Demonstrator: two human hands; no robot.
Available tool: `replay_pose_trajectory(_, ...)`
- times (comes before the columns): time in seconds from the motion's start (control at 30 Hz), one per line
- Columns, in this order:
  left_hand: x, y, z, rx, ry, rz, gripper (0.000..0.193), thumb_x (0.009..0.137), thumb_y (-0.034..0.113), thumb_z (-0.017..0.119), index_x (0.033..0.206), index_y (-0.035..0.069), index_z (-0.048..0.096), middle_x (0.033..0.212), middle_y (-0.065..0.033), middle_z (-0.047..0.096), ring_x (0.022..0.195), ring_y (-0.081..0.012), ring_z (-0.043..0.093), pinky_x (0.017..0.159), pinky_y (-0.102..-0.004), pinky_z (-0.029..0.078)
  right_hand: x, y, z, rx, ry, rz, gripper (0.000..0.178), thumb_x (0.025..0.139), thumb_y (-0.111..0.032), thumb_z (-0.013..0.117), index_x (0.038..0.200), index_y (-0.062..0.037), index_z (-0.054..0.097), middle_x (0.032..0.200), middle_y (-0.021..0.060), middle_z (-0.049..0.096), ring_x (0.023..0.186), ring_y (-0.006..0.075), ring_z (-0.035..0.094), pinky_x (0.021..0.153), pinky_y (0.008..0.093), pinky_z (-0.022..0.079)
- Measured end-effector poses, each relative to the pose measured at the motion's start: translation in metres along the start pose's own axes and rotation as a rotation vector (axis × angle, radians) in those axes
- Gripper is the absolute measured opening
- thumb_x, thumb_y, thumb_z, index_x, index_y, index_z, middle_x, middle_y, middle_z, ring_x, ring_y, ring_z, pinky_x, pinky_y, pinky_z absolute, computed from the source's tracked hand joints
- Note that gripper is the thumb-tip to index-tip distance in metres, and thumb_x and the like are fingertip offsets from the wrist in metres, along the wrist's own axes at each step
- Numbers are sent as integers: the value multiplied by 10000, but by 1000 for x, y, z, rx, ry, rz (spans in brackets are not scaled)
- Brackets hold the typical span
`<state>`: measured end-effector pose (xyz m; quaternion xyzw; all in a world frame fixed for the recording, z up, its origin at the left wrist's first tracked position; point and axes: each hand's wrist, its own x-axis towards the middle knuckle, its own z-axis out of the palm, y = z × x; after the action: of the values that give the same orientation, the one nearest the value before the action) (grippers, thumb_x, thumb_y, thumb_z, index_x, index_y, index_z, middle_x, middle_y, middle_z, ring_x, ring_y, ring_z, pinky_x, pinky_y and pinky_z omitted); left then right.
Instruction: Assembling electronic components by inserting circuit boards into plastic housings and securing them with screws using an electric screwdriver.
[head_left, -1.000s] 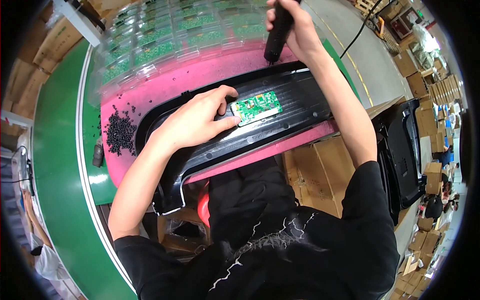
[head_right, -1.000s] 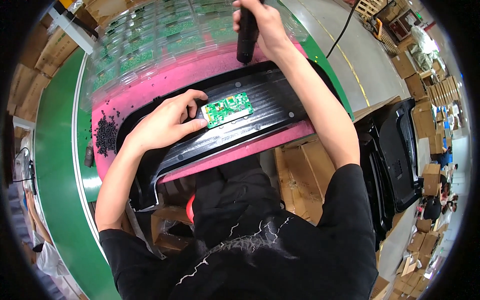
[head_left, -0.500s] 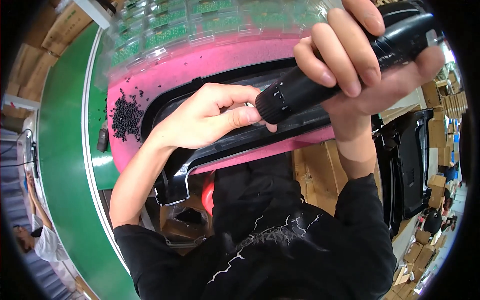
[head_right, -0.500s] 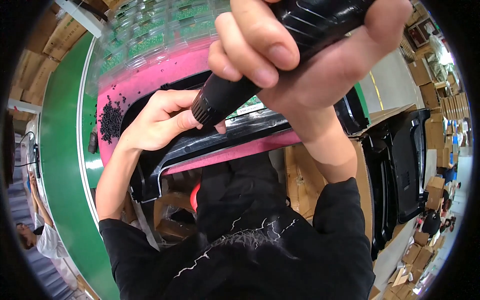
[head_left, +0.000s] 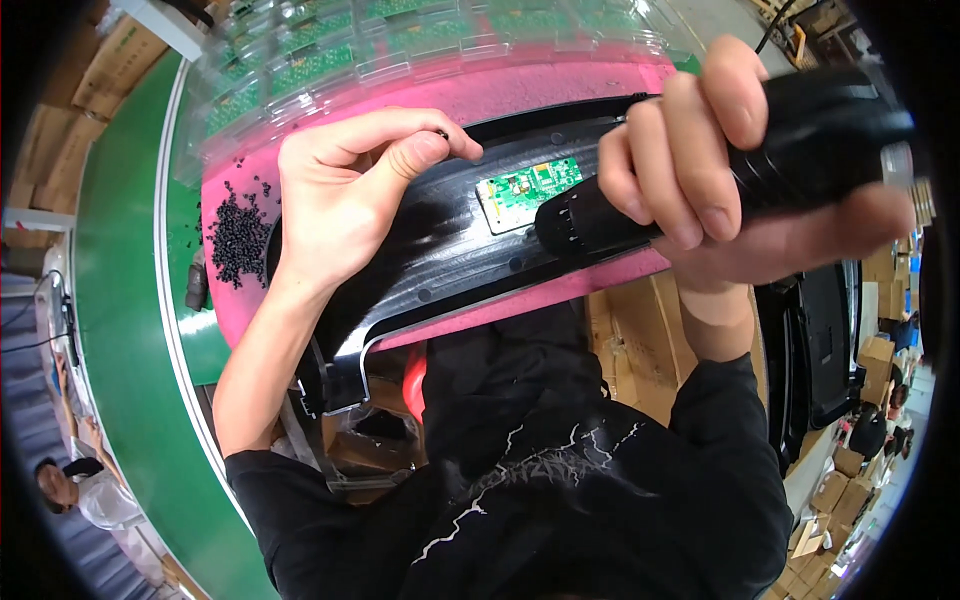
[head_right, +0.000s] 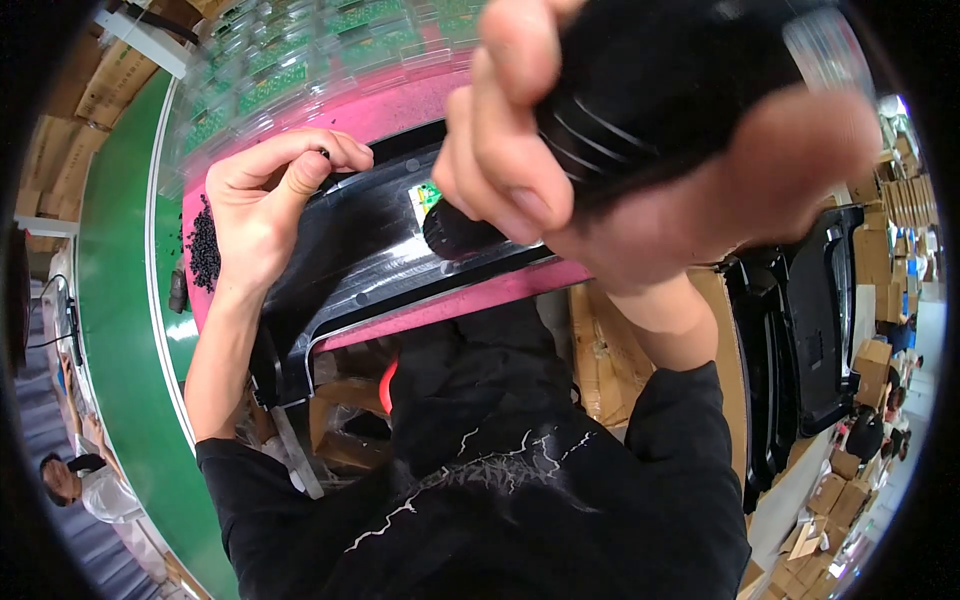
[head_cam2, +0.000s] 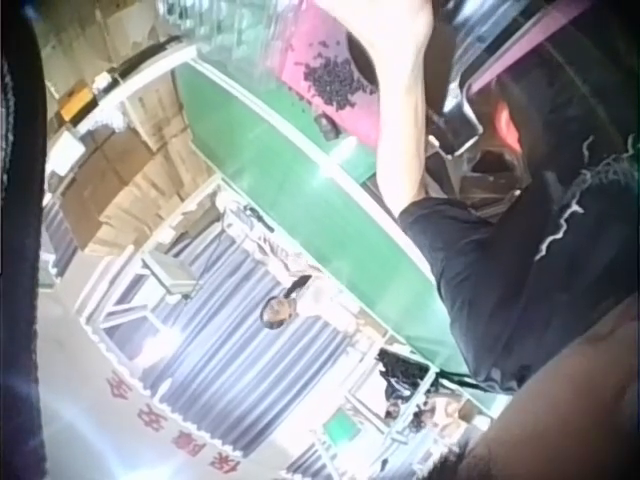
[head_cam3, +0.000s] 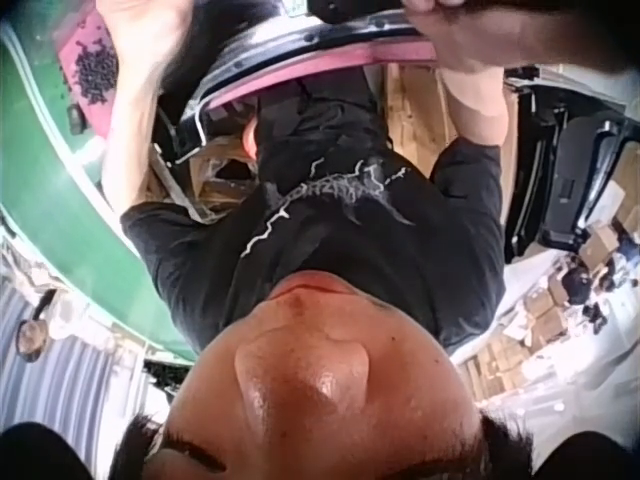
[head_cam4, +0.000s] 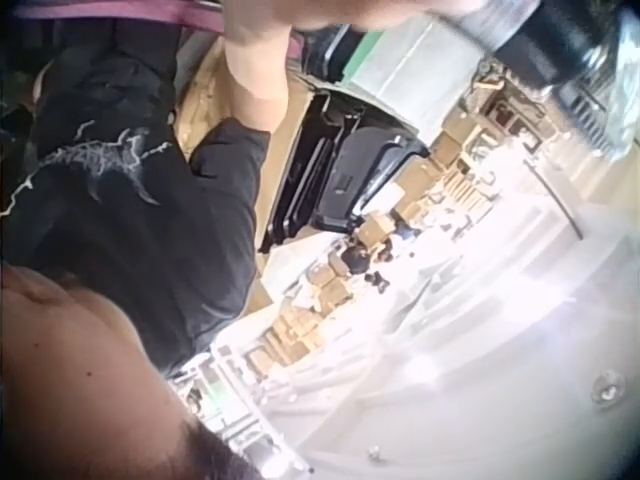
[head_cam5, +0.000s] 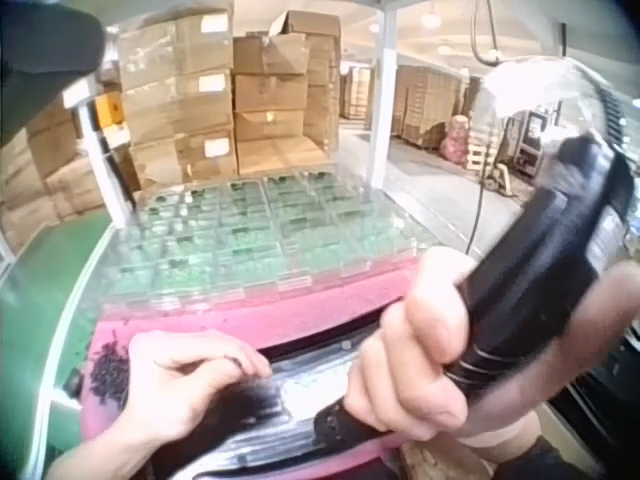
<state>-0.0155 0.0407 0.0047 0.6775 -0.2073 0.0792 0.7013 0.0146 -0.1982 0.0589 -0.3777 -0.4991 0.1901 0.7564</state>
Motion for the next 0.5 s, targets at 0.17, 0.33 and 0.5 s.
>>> replay_pose_trajectory(0.17,1,5,12,454,-272,154,74,795,-23,695,868,-38,696,839,-139,715,765,-201,707,687,-273,552,-5,-7,-2,-132,31,-260,700,595,-673,741,985,-149,491,641,-72,545,583,92,542,662,246,448)
replay_pose_trajectory(0.33,-1,-1,11,452,-302,212,111,770,-42,711,878,-53,692,845,-139,713,762,-224,703,698,-291,556,-8,-13,10,-106,141,-289,630,572,-632,729,926,-153,522,621,-80,554,553,75,543,639,248,460)
replay_pose_trajectory(0.5,-1,-10,12,456,-255,338,128,775,15,738,901,2,714,817,-93,706,693,-185,677,618,-281,546,-14,-14,13,-178,213,-315,630,584,-653,710,919,-154,518,618,-80,558,540,69,541,609,237,465)
